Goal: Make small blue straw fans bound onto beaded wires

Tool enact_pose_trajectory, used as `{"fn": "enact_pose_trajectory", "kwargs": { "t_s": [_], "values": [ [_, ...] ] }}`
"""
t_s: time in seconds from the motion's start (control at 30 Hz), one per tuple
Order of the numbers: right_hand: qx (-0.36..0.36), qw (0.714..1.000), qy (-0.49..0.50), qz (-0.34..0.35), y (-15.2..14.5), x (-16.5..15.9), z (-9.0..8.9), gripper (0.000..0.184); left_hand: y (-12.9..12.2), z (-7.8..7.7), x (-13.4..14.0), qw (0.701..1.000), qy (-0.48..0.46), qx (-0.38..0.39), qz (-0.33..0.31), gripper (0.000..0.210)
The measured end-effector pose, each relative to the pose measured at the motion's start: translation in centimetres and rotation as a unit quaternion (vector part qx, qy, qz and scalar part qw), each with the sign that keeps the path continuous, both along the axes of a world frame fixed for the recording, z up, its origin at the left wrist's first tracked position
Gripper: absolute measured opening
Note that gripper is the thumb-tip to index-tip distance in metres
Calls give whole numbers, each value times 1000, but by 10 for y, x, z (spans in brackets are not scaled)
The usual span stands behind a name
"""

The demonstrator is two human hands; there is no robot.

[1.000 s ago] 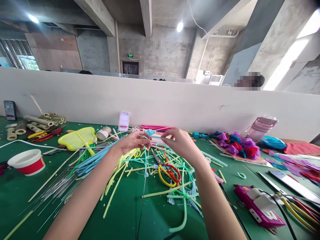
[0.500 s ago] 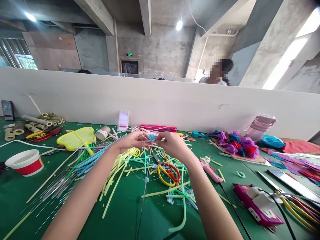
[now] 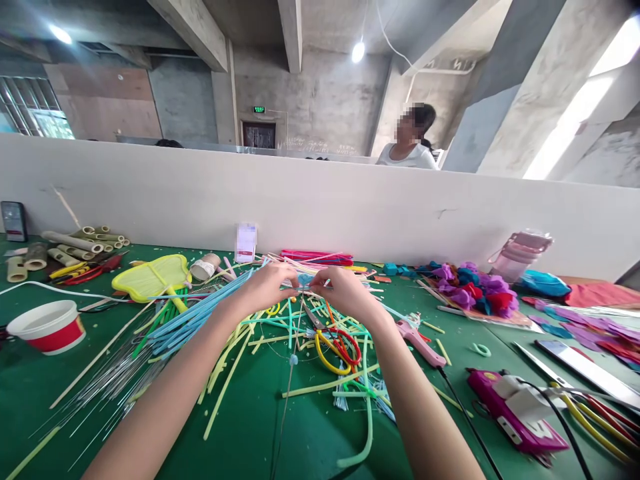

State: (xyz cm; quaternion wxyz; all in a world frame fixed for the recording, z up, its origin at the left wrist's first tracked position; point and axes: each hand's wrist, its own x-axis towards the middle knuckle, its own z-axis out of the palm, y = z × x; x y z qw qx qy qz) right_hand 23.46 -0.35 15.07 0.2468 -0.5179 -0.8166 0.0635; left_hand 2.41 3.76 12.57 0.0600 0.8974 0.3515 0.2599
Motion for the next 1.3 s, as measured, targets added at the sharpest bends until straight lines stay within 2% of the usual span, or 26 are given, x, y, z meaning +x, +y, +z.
{"fn": "enact_pose_trajectory", "kwargs": {
  "t_s": [0.1,0.17,0.27,0.4,0.5,0.6,0.77,1.03,1.2,1.27,1.3],
  "values": [
    [-10,1000,-5,0,3,-1,-13,14,-3,-11,4,1000,0,17,2,11],
    [-29,999,-18,-3,3,-5,-28,16,-7,-24,1,999,-15,26,14,19],
    [-52,998,-36,0,0,-11,-58,15,-17,-57,-8,999,-12,53,4,25],
    [-67,996,-53,21,-8,-14,-96,13,-29,-105,-22,999,4,42,-6,27],
    [-61,996,-54,22,-15,-12,-115,17,-33,-124,-27,1000,30,4,4,28],
    [-45,996,-75,12,-20,-10,-124,22,-35,-129,-28,999,32,-4,9,29],
    [-22,995,-100,12,-25,-12,-128,23,-40,-126,-28,999,30,-1,14,30],
    [-27,997,-77,9,-25,-1,-113,30,-43,-125,-28,999,40,8,28,29],
    [-112,993,-34,3,-16,24,-102,21,-39,-129,-31,997,27,43,53,32],
    [-202,977,46,49,-14,32,-97,28,-38,-129,-33,996,25,52,62,33],
    [-262,956,98,86,-14,34,-94,33,-37,-129,-33,996,25,54,66,34]
  ]
}}
